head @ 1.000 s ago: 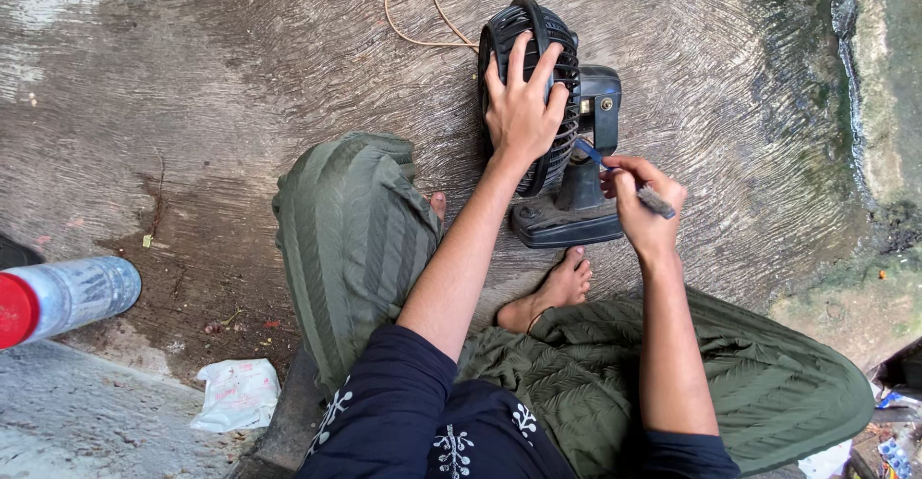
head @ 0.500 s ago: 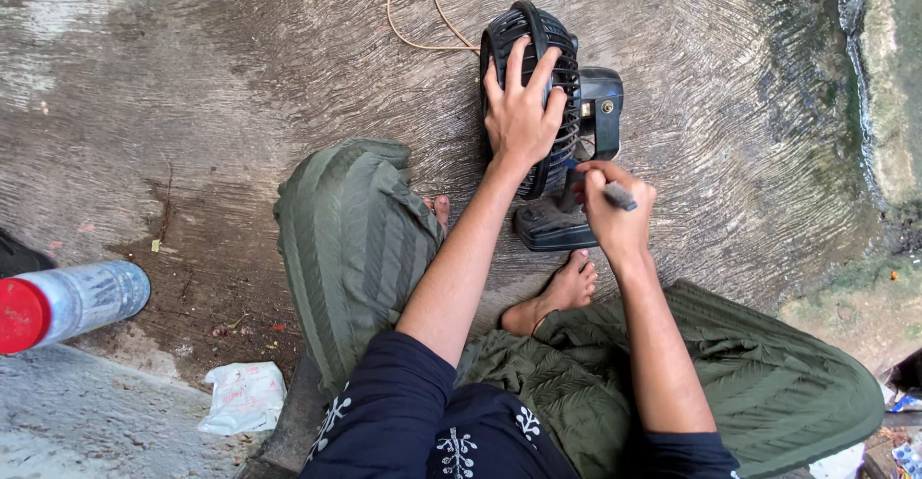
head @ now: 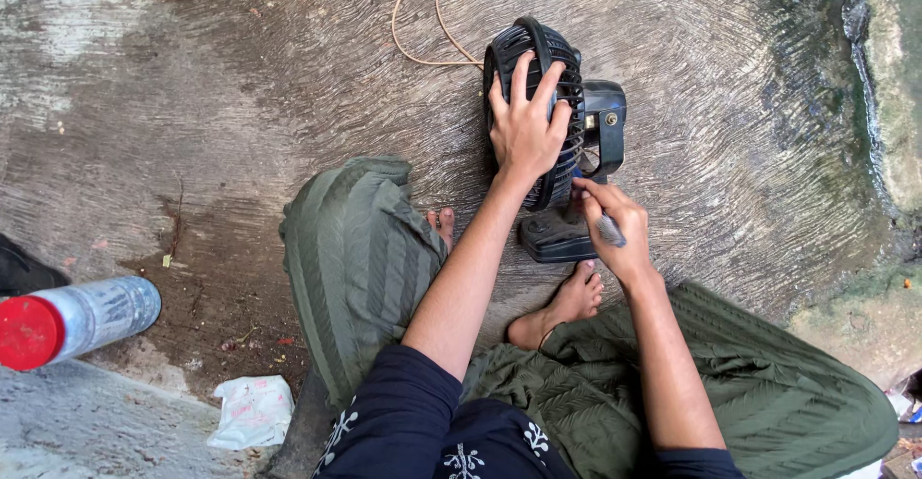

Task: The person cleans a small black electric fan using a blue toothbrush, brushing the plastic guard and motor casing while sitting on a concrete floor.

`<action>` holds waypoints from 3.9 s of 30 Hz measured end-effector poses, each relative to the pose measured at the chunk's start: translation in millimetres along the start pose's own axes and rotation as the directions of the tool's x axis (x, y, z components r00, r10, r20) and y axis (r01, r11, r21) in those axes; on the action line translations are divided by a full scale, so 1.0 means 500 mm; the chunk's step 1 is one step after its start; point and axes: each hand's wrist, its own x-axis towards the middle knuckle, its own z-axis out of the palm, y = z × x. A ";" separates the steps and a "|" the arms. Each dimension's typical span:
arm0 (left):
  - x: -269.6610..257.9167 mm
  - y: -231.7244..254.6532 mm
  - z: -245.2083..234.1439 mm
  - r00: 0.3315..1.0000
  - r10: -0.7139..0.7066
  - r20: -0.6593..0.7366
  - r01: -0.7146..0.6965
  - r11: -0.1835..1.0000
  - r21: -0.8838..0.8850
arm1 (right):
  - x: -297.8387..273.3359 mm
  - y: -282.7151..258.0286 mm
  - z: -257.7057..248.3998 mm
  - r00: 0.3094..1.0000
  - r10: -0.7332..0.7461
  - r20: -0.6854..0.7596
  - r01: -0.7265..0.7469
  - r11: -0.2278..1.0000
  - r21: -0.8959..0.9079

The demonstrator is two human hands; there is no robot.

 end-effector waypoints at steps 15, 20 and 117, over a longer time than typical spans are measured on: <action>-0.010 -0.015 -0.005 1.000 -0.006 0.006 0.006 1.000 -0.010 | 0.022 -0.010 0.046 0.846 0.533 0.028 -0.444 0.675 0.589; -0.010 -0.012 -0.010 1.000 -0.008 0.009 0.008 1.000 -0.021 | 0.004 -0.046 -0.009 0.874 0.486 0.007 -0.436 0.780 0.449; -0.053 -0.057 -0.054 0.998 0.008 -0.065 -0.012 0.998 -0.064 | -0.022 -0.044 0.056 0.783 0.534 0.319 -0.557 0.372 0.743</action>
